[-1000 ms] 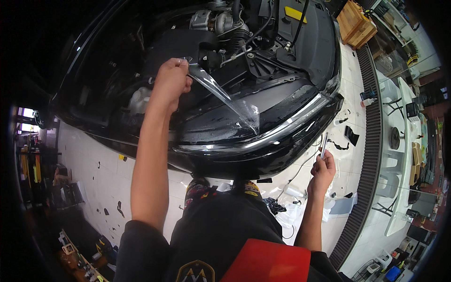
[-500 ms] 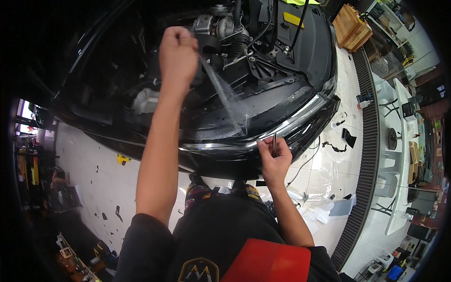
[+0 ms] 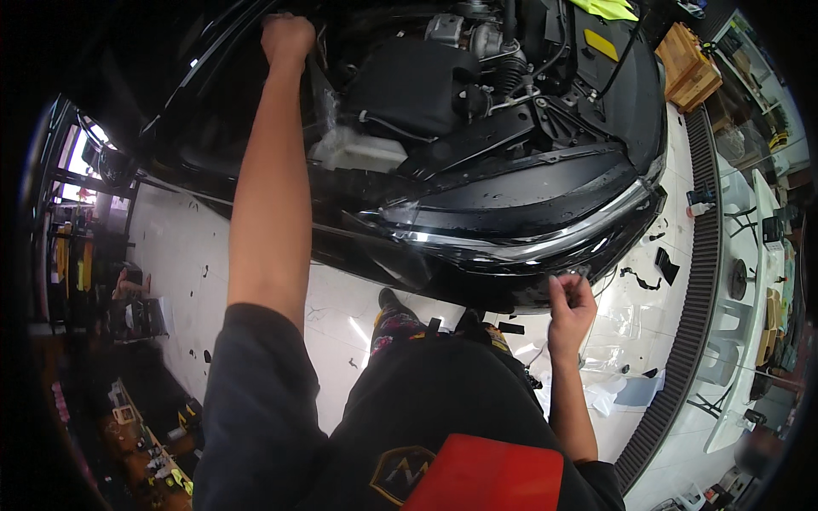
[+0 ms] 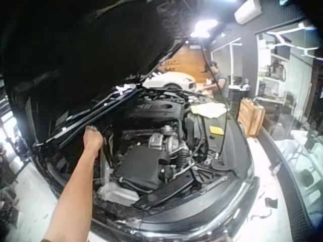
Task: The person applies a transparent protective film to the front bumper of a black car. They use a red squeegee to smooth the film and remove bubbles, then wipe the surface with a yellow microfiber cloth. A heat gun is used to warm the film for better adhesion.
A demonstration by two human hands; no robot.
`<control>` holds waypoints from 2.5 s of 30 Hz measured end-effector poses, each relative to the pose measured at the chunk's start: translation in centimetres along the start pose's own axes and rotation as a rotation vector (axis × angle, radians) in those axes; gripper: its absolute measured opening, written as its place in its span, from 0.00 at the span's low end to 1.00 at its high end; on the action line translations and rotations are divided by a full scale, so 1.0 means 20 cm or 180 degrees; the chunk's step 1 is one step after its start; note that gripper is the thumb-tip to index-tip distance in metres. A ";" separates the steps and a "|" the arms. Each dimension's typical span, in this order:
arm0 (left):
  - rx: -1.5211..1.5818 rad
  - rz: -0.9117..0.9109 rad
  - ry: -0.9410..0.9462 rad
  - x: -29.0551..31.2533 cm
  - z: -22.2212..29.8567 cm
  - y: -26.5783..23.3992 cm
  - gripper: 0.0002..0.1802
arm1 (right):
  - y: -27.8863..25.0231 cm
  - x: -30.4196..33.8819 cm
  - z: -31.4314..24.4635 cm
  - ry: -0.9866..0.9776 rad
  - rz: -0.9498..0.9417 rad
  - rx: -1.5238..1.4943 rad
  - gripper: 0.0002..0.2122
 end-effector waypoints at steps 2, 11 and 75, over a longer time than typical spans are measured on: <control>-0.0139 0.0072 0.0157 -0.22 -0.08 -0.06 0.24 | -0.05 0.07 0.06 -0.0028 -0.0043 0.0340 0.06; -0.2467 -0.0609 0.1902 -0.10 -0.18 0.03 0.29 | -0.04 0.39 0.01 0.0601 0.0721 0.0596 0.07; -0.0867 -0.3233 0.1619 1.17 -0.63 -0.59 0.15 | 1.07 0.53 -0.26 -0.1263 -0.1127 -0.0244 0.17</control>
Point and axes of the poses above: each hand's wrist, its own x-axis away from the middle knuckle, its own y-axis out of the palm, z = x × y, the point moved 3 cm from there along -x, towards the middle knuckle, and after that the axes turned 12 degrees about -y, right-handed, at the moved point
